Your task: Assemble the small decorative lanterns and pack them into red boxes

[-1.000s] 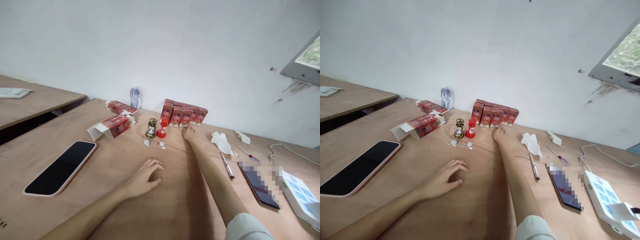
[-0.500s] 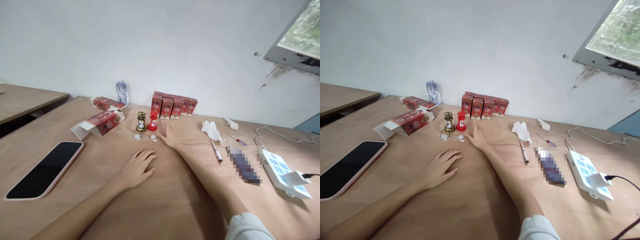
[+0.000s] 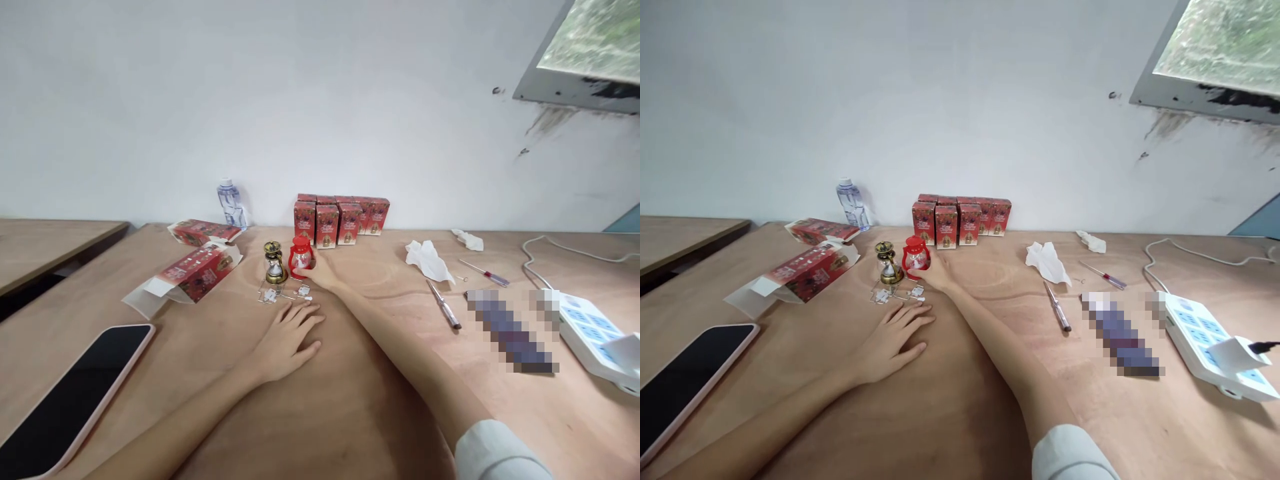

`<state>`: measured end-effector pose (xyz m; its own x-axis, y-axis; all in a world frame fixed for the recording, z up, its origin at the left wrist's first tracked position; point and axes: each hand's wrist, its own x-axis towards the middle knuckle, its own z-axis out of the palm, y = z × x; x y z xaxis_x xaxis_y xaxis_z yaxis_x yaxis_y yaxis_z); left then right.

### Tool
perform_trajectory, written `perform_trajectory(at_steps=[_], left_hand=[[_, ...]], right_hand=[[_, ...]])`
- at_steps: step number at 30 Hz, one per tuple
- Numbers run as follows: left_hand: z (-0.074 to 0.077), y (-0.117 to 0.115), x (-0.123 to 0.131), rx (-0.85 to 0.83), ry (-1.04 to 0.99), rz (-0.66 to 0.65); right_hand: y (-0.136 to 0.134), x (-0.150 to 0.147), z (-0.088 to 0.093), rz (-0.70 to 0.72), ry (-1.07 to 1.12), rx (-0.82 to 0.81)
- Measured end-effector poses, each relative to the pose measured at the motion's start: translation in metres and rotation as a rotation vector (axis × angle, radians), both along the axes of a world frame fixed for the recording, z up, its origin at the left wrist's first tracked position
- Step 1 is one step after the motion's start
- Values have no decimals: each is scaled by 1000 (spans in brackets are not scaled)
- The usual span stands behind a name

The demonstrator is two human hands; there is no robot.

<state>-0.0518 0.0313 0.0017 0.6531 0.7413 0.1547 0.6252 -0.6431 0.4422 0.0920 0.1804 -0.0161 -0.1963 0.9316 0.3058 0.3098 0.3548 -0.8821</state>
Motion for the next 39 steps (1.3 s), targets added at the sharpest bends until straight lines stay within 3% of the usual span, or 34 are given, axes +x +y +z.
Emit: perform_trajectory(at_steps=[4, 7, 10, 13, 15, 17, 22, 25, 29, 33, 36, 39], left_hand=[[-1, 2, -5, -106, -169, 82], [-3, 5, -7, -237, -415, 205], [-5, 8, -9, -372, -725, 251], [-4, 10, -11, -516, -1010, 176], [-3, 9, -14, -626, -1059, 115], [-2, 8, -15, -695, -1022, 127], [-9, 7, -17, -694, -988, 335], [-12, 7, -17, -765, -994, 371], [-10, 3, -15, -713, -989, 393], [-11, 0, -12, -703, -955, 434], [-12, 4, -9, -728, -1053, 489], [-6, 12, -8, -787, -1302, 532]], right_hand=[[-14, 10, 0, -75, 306, -107], [-47, 23, 1, -113, 473, -149], [-98, 34, 5, -8, 403, -35], [-143, 35, 12, 165, 297, -24], [-158, 32, 15, 293, 169, -70], [-161, 29, 17, 372, 77, -105], [-150, 29, 17, 421, 107, -136], [-148, 34, 16, 479, 102, -178], [-150, 37, 17, 535, 90, -238], [-152, 35, 18, 493, 49, -247], [-153, 32, 18, 448, 95, -195], [-149, 31, 13, 225, 154, -106]])
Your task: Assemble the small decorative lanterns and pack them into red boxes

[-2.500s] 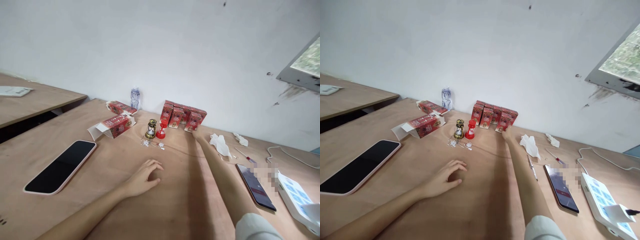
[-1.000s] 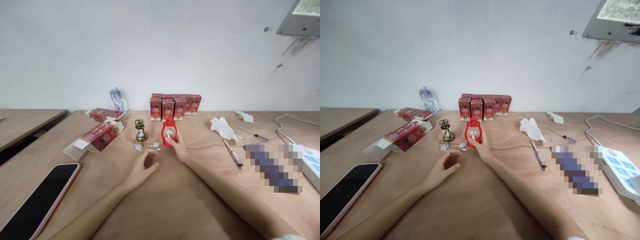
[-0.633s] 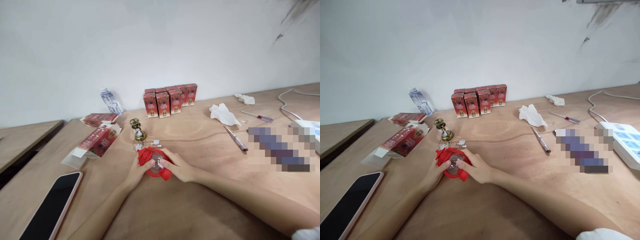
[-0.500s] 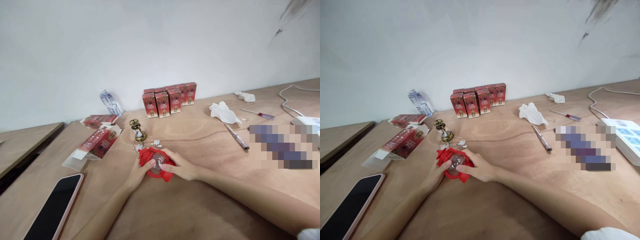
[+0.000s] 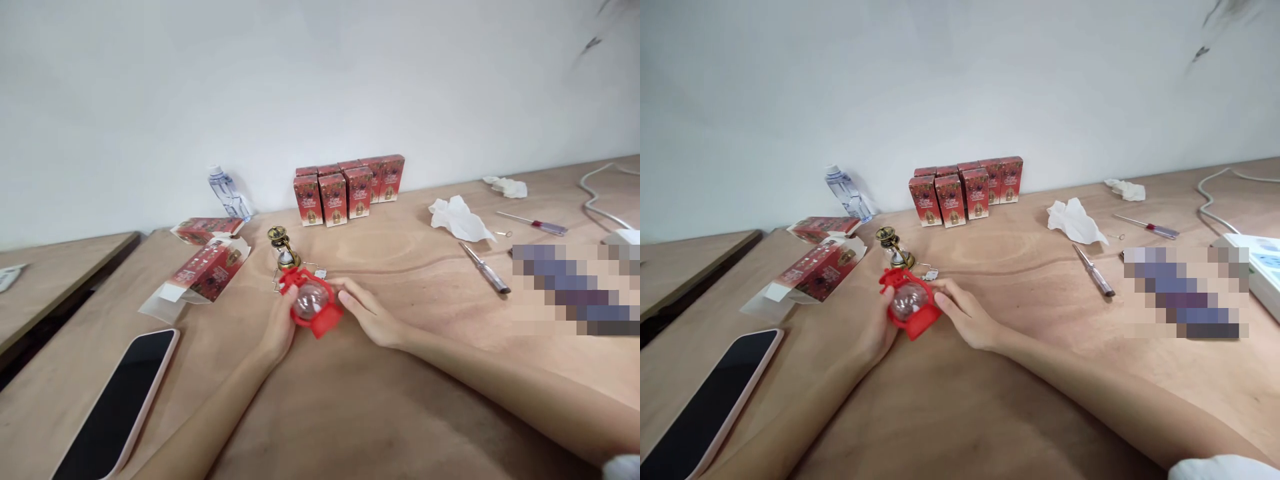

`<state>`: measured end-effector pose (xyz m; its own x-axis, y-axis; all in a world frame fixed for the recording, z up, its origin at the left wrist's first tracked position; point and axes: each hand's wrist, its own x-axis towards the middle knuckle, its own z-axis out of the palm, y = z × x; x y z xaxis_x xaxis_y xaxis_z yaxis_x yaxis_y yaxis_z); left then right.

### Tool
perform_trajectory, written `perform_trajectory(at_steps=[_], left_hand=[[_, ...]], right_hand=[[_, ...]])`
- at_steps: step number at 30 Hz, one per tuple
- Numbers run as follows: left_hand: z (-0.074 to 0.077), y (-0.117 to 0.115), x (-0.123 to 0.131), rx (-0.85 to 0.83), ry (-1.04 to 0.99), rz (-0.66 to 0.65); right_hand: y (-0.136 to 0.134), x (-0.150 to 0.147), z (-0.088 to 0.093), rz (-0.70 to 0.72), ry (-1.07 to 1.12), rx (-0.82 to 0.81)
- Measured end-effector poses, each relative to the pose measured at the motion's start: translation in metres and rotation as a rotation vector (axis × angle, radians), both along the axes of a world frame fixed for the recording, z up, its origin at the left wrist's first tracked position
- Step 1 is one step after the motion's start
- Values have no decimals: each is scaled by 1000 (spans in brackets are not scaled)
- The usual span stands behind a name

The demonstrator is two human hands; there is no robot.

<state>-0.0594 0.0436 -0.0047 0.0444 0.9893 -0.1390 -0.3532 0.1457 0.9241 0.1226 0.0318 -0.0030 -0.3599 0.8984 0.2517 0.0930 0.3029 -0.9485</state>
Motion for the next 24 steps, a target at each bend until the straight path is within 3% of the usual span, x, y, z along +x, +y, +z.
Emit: perform_trajectory(at_steps=[2, 4, 14, 24], left_hand=[[6, 6, -2, -88, -144, 75], [12, 11, -5, -183, -238, 131], [26, 10, -6, -292, -397, 168], [18, 7, -16, -134, -459, 77]], right_hand=[[6, 0, -5, -201, -28, 15], [11, 1, -10, -300, -129, 32], [23, -4, -7, -185, -735, 512], [40, -7, -9, -321, -873, 462]])
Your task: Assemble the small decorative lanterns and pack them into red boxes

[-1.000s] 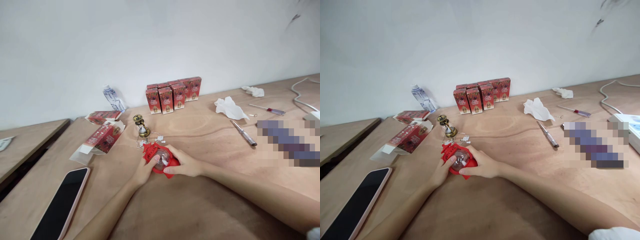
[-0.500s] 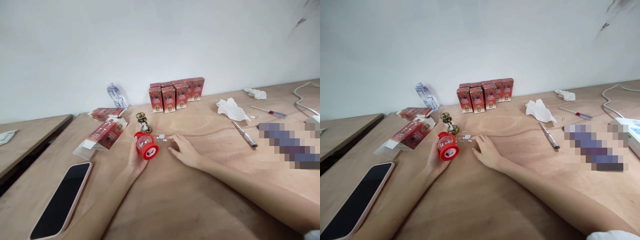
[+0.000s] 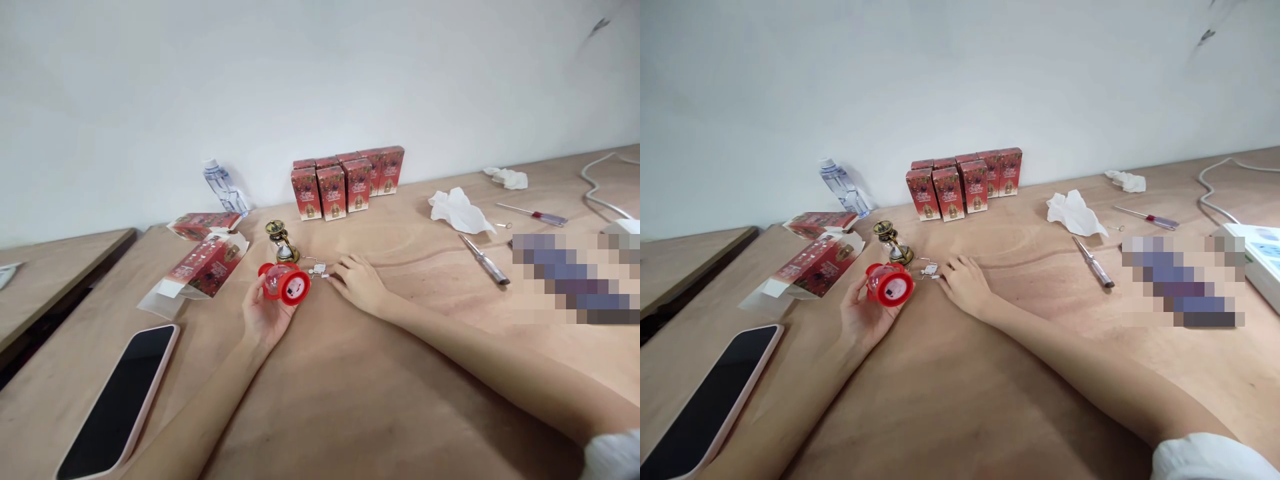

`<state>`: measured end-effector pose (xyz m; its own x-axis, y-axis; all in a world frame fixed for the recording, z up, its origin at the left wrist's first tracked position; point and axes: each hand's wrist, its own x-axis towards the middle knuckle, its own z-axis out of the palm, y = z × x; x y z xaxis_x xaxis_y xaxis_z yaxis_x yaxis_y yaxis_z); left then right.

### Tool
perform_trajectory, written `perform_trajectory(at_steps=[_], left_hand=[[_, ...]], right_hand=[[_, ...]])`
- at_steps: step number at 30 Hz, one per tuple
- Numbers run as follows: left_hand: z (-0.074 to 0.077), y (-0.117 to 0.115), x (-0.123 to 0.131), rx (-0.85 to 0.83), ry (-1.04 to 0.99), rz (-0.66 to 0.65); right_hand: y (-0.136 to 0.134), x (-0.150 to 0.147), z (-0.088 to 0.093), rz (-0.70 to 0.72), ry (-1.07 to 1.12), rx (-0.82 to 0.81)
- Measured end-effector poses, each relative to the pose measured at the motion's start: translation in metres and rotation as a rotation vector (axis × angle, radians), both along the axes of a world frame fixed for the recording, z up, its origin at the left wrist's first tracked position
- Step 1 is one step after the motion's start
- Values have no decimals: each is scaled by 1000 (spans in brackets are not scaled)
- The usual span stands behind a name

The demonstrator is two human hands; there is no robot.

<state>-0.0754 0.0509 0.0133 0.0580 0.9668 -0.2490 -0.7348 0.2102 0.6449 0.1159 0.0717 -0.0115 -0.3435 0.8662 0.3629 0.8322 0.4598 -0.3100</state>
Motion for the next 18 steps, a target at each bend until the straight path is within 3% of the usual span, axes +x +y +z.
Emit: perform_trajectory(at_steps=[3, 8, 18], left_hand=[[-2, 0, -1, 31, -15, -14], [-1, 0, 2, 34, 1, -29], [2, 2, 6, -46, 20, 6]], right_hand=[[-1, 0, 0, 45, -44, 76], [7, -2, 0, 235, -110, 125], [34, -17, 2, 191, -140, 135]])
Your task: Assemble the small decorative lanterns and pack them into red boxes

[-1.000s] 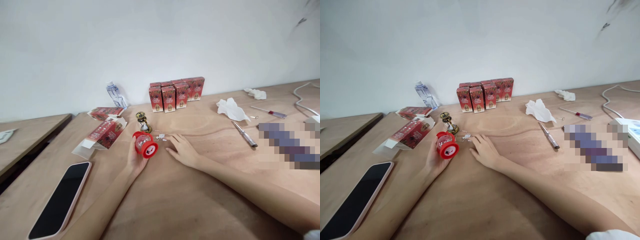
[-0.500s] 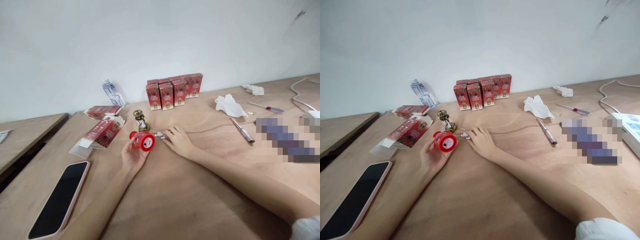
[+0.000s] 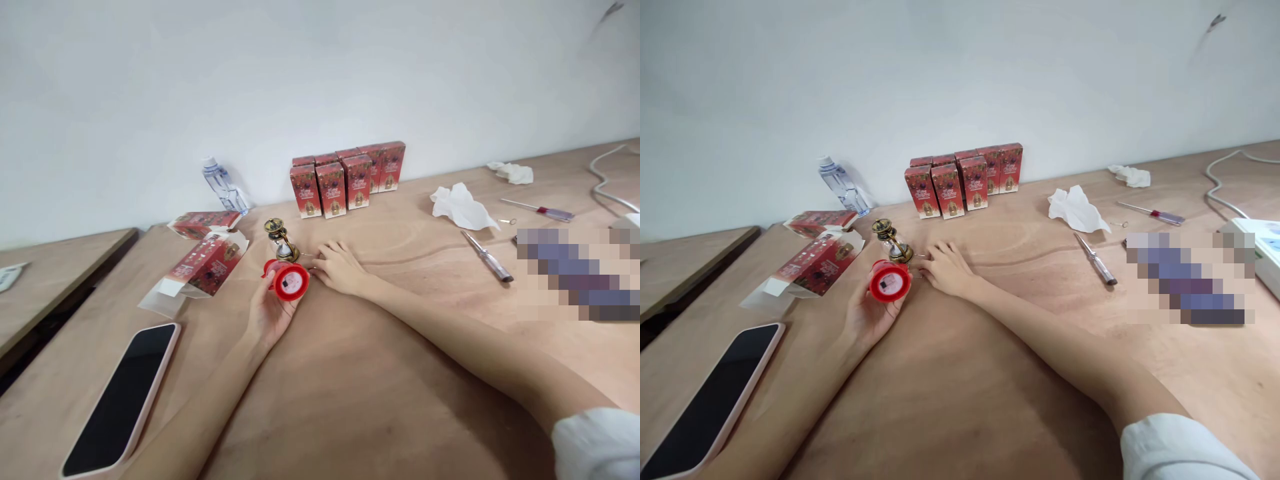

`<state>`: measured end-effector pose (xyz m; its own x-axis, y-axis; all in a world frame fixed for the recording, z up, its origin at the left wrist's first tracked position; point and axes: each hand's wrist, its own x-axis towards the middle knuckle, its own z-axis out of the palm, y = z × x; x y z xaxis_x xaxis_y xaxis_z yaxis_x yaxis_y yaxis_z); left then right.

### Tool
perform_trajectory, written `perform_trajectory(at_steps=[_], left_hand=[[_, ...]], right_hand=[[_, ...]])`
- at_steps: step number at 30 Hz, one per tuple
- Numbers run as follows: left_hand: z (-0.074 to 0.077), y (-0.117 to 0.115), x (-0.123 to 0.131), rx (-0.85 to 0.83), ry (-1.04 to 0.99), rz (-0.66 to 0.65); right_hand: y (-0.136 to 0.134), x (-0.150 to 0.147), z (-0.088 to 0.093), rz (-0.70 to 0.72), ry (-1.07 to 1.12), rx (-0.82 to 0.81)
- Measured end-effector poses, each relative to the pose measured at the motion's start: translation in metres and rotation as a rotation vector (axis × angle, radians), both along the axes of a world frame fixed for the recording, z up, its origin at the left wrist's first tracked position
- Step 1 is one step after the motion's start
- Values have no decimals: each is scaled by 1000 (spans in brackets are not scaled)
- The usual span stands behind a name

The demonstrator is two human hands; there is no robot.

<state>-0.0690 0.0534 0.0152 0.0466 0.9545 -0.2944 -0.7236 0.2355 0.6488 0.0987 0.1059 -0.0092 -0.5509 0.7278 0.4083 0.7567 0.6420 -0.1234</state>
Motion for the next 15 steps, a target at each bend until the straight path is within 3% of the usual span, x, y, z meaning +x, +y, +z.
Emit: perform_trajectory(at_steps=[7, 15], left_hand=[[-1, 0, 1, 13, -19, 10], [3, -1, 3, -17, 0, 19]], right_hand=[[2, 2, -4, 48, 59, 100], [-21, 1, -2, 144, 727, 358]])
